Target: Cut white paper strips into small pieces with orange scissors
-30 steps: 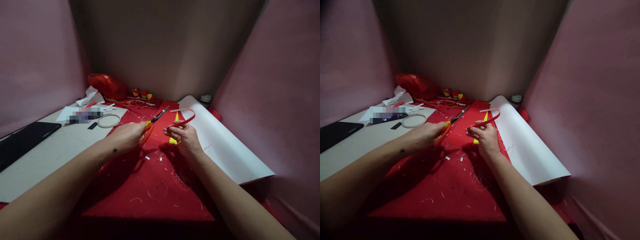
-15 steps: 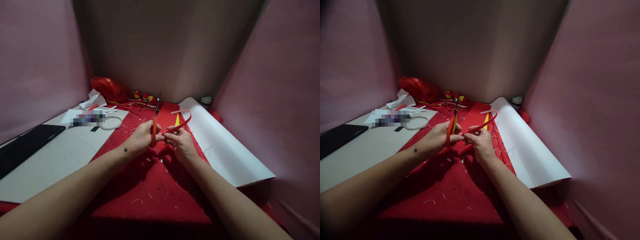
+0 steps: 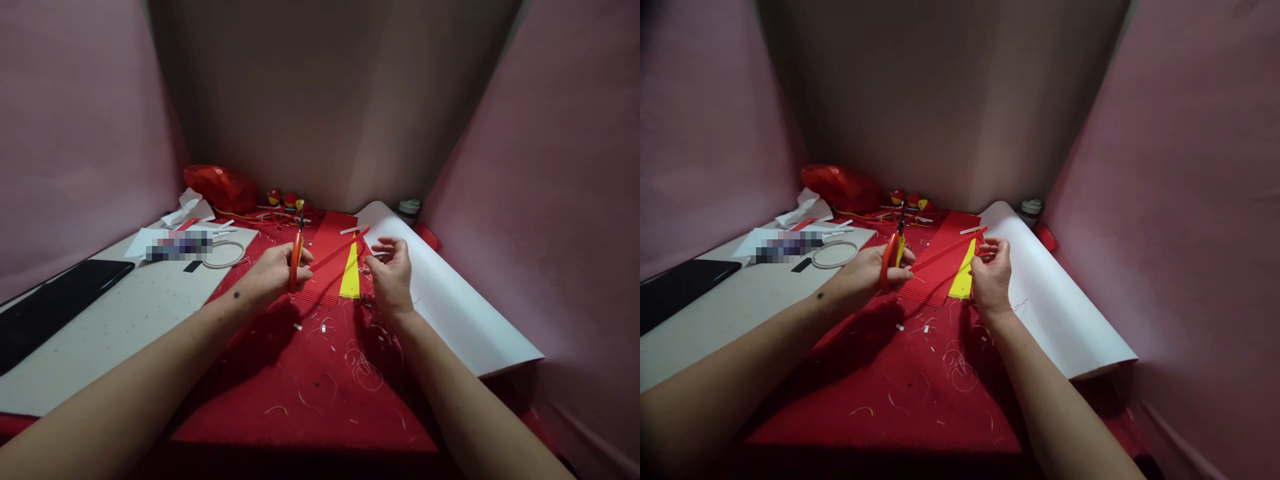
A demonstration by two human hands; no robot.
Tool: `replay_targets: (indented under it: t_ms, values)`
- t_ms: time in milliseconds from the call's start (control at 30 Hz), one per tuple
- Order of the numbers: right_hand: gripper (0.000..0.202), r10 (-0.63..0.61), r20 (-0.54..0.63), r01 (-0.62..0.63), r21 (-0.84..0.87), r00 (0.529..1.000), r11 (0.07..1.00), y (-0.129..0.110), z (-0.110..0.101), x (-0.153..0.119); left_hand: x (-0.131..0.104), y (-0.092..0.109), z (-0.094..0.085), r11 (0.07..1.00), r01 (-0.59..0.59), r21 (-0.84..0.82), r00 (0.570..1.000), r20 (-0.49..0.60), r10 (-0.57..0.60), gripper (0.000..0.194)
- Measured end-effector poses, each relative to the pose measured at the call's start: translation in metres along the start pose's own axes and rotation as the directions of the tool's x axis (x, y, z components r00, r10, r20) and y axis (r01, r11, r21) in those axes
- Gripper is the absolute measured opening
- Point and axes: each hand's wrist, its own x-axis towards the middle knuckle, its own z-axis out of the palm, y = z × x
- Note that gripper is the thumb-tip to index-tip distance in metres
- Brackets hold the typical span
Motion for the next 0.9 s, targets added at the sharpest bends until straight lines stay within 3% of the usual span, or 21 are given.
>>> replay_targets:
  t_ms: [67,133,267,367,433,533,600,667,733,833,900]
  values:
    - [0.041,-0.245,0.084,0.259,-0.279,0.966,0.925,0.003,-0.003,0.003,-0.001,0.003,-0.004,1.0,-0.006,-0.014,1.0,0.022,0.006,0.02]
    - [0.055,-0.335,0.22,0.4,-0.456,0.916,0.795,0.005,-0.003,0.004,-0.002,0.005,-0.008,0.999,-0.018,-0.026,0.999,0.039,0.019,0.02]
    - [0.065,-0.351,0.335,0.485,-0.591,0.875,0.644,0.011,0.003,0.01,-0.003,0.005,-0.015,0.998,-0.013,-0.059,0.996,0.089,0.018,0.019]
    - [0.051,-0.353,0.378,0.516,-0.66,0.856,0.546,0.013,0.007,0.023,-0.005,0.006,-0.02,0.995,-0.054,-0.08,0.985,0.157,0.066,0.018]
    - [0.038,-0.326,0.449,0.554,-0.712,0.832,0.432,0.01,0.009,0.033,-0.007,0.006,-0.023,0.991,-0.102,-0.083,0.975,0.192,0.116,0.017]
    - [0.027,-0.283,0.558,0.62,-0.748,0.78,0.235,-0.006,0.009,0.047,-0.008,0.007,-0.026,0.98,-0.172,-0.097,0.966,0.18,0.187,0.019]
    - [0.024,-0.309,0.549,0.611,-0.775,0.777,0.162,-0.026,0.007,0.06,-0.006,0.006,-0.029,0.967,-0.215,-0.138,0.963,0.135,0.233,0.023]
    - [0.022,-0.394,0.457,0.56,-0.803,0.797,0.203,-0.053,0.004,0.075,-0.004,0.005,-0.031,0.959,-0.227,-0.169,0.967,0.078,0.243,0.027]
    - [0.019,-0.433,0.265,0.447,-0.799,0.861,0.401,-0.082,0.001,0.09,-0.001,0.003,-0.034,0.962,-0.206,-0.178,0.976,0.038,0.216,0.029]
    - [0.023,-0.29,0.032,0.266,-0.502,0.957,0.823,-0.117,-0.005,0.104,0.001,0.002,-0.034,0.968,-0.169,-0.184,0.985,-0.014,0.169,0.031]
    - [0.025,-0.101,0.011,0.101,-0.223,0.995,0.97,-0.128,-0.007,0.101,0.002,0.002,-0.033,0.969,-0.157,-0.19,0.987,-0.049,0.151,0.032]
